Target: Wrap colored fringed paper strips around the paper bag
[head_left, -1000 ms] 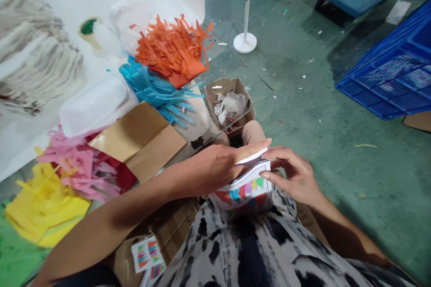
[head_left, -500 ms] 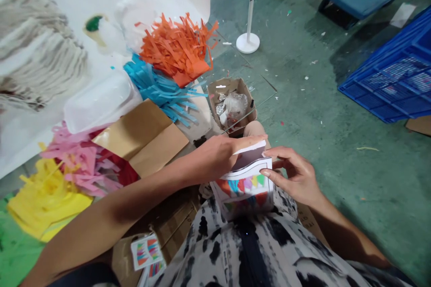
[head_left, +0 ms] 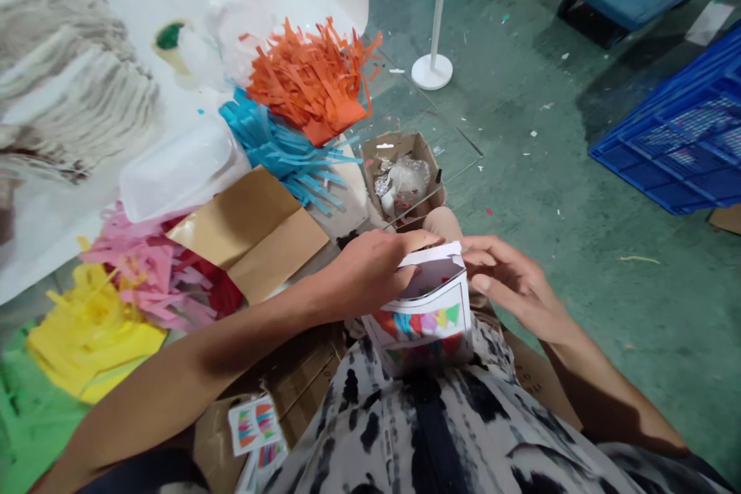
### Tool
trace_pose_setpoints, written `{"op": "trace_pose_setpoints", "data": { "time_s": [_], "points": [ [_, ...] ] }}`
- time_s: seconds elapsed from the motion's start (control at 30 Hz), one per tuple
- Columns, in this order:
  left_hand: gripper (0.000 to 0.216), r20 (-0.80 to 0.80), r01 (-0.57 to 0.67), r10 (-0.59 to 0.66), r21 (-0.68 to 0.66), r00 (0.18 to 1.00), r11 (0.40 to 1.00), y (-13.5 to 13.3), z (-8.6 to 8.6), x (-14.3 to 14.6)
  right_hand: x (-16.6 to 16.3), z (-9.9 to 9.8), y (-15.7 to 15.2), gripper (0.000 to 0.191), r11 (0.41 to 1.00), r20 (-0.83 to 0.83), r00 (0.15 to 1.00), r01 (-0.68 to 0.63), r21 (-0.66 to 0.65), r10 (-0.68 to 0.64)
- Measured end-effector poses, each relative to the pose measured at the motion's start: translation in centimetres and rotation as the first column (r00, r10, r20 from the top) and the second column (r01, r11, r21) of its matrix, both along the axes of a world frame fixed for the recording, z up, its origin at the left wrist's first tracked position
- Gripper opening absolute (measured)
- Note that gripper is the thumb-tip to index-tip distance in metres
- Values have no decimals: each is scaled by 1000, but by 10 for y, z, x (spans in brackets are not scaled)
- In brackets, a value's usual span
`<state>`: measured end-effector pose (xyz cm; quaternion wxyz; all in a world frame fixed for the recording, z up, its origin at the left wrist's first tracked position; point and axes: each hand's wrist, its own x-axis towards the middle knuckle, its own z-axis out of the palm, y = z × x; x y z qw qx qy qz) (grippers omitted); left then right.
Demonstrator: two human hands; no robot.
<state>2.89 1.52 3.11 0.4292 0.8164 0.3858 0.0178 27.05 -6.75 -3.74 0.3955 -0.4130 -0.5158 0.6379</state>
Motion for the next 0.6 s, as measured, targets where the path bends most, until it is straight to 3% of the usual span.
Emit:
{"op": "trace_pose_setpoints", "data": {
  "time_s": [0.1,0.17,0.23,0.3,0.33,0.4,0.53,0.6],
  "points": [
    [30,34,-40,43,-83,999,996,8,4,-8,-1,6,15,16,996,75,994,-87,37,84],
    [30,135,-37,78,-279,988,960,17,9,-20,-2,5,20,10,996,75,995,-76,51,72],
    [48,257,18,142,-534,956,845,24,12,-37,-2,1,21,8,997,49,997,-64,44,62],
    [70,364,95,242,-703,899,705,23,8,-54,-1,-5,20,7,999,28,999,-35,30,34],
    [80,403,118,299,-742,865,660,19,4,-60,0,-8,20,7,1000,27,1000,-15,28,14],
    [90,416,77,405,-769,814,634,4,-9,-67,2,-14,19,6,999,42,999,28,39,-30],
    [52,357,-197,648,-758,673,622,-33,-37,-59,9,-23,21,13,997,77,996,43,57,-47],
    [47,393,-259,694,-726,604,637,-45,-45,-52,13,-24,23,22,998,71,997,24,54,-27]
  ]
}}
